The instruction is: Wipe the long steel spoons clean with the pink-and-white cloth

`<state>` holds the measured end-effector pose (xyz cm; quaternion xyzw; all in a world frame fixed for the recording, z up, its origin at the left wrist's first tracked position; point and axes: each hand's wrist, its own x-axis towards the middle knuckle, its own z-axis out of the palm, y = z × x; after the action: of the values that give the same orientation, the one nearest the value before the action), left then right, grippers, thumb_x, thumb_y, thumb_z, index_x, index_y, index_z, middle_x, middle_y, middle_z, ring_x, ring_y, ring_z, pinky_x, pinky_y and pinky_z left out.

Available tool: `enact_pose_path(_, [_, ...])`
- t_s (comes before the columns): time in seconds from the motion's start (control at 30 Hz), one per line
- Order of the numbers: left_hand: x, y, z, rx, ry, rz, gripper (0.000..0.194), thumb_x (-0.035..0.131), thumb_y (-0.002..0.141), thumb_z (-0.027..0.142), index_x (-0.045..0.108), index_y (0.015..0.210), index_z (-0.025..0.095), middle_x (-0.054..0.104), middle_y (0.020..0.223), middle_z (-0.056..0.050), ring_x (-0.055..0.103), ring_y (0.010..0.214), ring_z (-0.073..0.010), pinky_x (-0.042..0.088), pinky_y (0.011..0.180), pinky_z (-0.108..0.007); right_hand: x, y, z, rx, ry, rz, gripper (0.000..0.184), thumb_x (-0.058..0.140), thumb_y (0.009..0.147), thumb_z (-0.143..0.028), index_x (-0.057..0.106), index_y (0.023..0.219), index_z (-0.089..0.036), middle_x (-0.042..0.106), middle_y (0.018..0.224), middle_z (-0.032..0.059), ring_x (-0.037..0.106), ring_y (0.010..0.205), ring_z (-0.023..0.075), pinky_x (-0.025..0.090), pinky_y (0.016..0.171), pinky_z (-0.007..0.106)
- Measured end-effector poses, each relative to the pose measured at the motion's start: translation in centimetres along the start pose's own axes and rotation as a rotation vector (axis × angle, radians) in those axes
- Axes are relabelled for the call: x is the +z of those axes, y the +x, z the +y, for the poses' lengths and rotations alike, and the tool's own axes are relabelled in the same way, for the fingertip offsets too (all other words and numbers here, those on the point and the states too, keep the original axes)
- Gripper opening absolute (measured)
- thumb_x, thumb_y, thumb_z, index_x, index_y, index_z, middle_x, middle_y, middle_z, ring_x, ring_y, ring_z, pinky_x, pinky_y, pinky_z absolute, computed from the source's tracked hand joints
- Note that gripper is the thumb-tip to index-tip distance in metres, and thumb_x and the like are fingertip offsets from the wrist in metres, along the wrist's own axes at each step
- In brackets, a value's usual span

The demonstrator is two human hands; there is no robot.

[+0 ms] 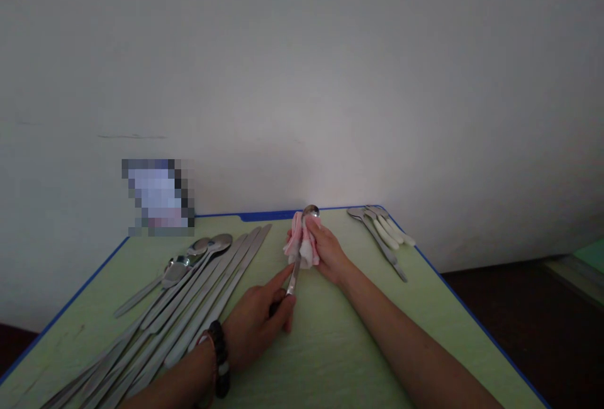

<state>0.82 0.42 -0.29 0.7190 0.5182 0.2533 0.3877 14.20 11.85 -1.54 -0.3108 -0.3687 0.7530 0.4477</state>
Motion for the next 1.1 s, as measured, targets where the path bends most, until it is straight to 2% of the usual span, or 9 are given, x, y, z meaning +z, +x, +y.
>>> enact_pose_path(0.2, [-0.19, -0.04, 0.10, 0.005, -0.010, -0.021, 0.055, 0.038, 0.086, 0.021, 0.026, 0.140, 0.013, 0.062, 0.059, 0.005, 0.050, 0.051, -0.0100, 0.035, 0.052, -0.020, -0.06, 0.75, 0.17, -0.106, 0.110, 0.126, 0.034, 0.056, 0.075, -0.050, 0.060, 0.083, -0.017, 0.067, 0.071, 0.0038, 0.063, 0.065, 0.0162, 0.050, 0.057, 0.027])
enact_pose_path(0.4, [-0.17, -0.19, 0.06, 0.014, -0.066, -0.060, 0.059, 0.041, 0.084, 0.018, 0.023, 0.140, 0.014, 0.066, 0.065, 0.005, 0.051, 0.053, -0.0095, 0.034, 0.051, -0.019, -0.15, 0.48, 0.10, -0.095, 0.065, 0.112, 0.034, 0.059, 0.074, -0.049, 0.061, 0.082, -0.016, 0.067, 0.072, 0.0046, 0.061, 0.057, 0.0142, 0.050, 0.054, 0.026])
enact_pose_path(0.67, [-0.34, -0.15, 0.21, 0.084, -0.003, -0.097, 0.052, 0.041, 0.088, 0.026, 0.028, 0.138, 0.018, 0.069, 0.071, 0.005, 0.054, 0.057, -0.0112, 0.035, 0.054, -0.020, 0.18, -0.03, -0.04, -0.047, -0.066, 0.022, 0.040, 0.059, 0.072, -0.052, 0.060, 0.074, -0.013, 0.064, 0.056, 0.0031, 0.058, 0.047, 0.0125, 0.047, 0.048, 0.024])
enact_pose_path(0.97, [-0.29, -0.11, 0.33, 0.043, -0.041, -0.021, 0.044, 0.041, 0.087, 0.023, 0.039, 0.130, 0.017, 0.067, 0.078, 0.002, 0.053, 0.060, -0.0112, 0.035, 0.055, -0.020, 0.04, 0.11, 0.07, -0.037, -0.052, 0.020, 0.036, 0.057, 0.075, -0.048, 0.062, 0.076, -0.013, 0.065, 0.059, 0.0034, 0.059, 0.050, 0.0130, 0.047, 0.051, 0.024])
enact_pose_path(1.1, [-0.62, -0.12, 0.43, 0.062, -0.051, -0.058, 0.042, 0.041, 0.085, 0.021, 0.043, 0.127, 0.016, 0.065, 0.074, 0.003, 0.050, 0.057, -0.0103, 0.034, 0.053, -0.019, 0.01, 0.45, -0.04, -0.068, 0.073, 0.083, 0.034, 0.055, 0.077, -0.048, 0.061, 0.079, -0.015, 0.065, 0.061, 0.0027, 0.063, 0.062, 0.0151, 0.049, 0.058, 0.025])
